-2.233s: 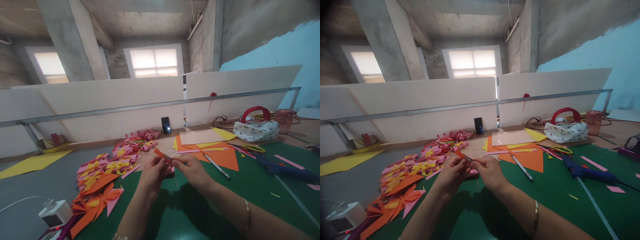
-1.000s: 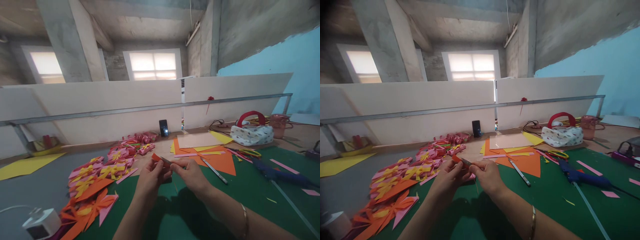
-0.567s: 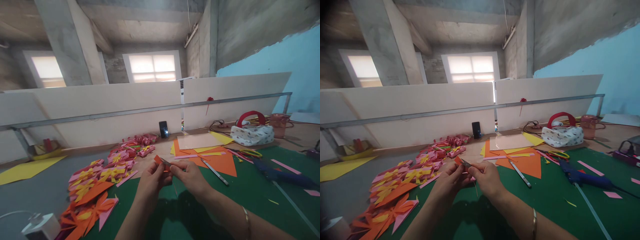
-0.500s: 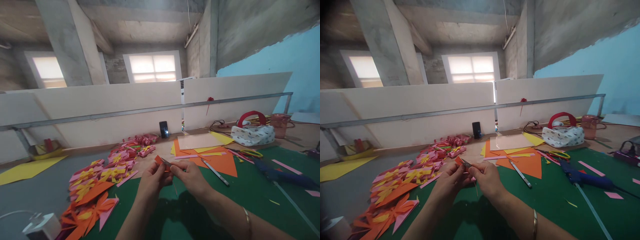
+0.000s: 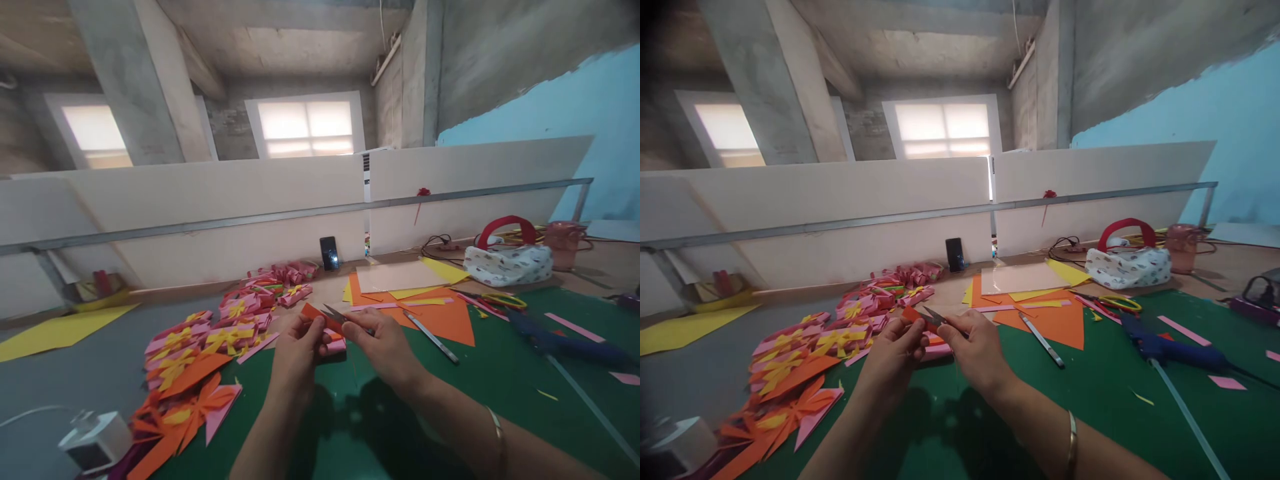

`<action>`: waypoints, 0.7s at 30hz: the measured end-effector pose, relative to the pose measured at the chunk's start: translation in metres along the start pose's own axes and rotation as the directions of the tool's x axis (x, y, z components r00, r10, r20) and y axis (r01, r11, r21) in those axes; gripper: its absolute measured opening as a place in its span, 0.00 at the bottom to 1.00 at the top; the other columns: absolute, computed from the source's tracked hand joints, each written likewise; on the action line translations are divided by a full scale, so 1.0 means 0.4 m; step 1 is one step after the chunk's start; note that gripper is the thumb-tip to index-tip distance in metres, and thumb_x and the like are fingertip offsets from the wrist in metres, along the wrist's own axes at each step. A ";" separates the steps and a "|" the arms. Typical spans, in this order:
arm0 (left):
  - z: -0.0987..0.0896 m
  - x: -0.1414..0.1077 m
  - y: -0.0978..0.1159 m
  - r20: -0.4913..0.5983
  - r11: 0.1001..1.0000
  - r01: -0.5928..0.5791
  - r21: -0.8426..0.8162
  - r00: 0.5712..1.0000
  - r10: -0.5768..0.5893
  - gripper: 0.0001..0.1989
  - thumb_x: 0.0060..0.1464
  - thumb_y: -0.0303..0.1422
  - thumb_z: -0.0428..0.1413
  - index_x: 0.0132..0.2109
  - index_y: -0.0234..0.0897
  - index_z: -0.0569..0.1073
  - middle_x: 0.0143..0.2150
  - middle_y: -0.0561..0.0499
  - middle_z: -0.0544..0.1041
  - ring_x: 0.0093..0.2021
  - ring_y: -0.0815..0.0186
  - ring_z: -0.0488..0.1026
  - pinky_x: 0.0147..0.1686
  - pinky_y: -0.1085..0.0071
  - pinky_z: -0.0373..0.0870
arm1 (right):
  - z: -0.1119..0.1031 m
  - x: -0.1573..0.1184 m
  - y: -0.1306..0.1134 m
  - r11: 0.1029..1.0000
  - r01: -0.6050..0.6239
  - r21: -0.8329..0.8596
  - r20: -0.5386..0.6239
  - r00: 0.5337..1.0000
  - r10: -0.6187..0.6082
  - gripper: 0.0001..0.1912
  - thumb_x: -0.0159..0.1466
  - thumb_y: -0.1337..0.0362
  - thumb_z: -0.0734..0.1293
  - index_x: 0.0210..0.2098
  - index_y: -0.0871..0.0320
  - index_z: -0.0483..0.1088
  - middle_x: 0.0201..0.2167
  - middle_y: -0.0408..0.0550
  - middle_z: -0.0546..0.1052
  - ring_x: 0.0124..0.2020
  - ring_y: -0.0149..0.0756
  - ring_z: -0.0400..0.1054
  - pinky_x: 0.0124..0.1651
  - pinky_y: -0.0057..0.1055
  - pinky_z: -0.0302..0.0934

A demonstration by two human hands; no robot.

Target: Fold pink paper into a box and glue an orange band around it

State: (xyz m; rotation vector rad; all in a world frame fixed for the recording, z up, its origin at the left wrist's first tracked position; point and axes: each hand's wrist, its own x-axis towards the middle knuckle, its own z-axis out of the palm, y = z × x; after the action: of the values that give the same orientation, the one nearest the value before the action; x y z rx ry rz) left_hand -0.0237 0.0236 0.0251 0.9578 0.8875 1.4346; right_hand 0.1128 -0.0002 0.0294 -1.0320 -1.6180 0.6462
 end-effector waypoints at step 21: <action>0.003 0.000 -0.010 -0.047 0.999 -0.014 0.034 0.999 0.015 0.11 0.39 0.31 0.65 0.30 0.32 0.72 0.22 0.54 0.74 0.19 0.77 0.68 0.17 0.85 0.64 | -0.005 0.006 0.012 0.998 0.000 -0.055 0.074 0.997 0.004 0.14 0.62 0.63 0.60 0.35 0.53 0.78 0.28 0.44 0.76 0.35 0.37 0.63 0.41 0.31 0.54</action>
State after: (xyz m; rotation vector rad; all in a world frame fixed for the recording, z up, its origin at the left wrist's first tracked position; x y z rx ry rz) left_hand -0.0212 0.0240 0.0217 0.9605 0.9444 1.4640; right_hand 0.1158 0.0041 0.0271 -1.0607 -1.7077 0.6505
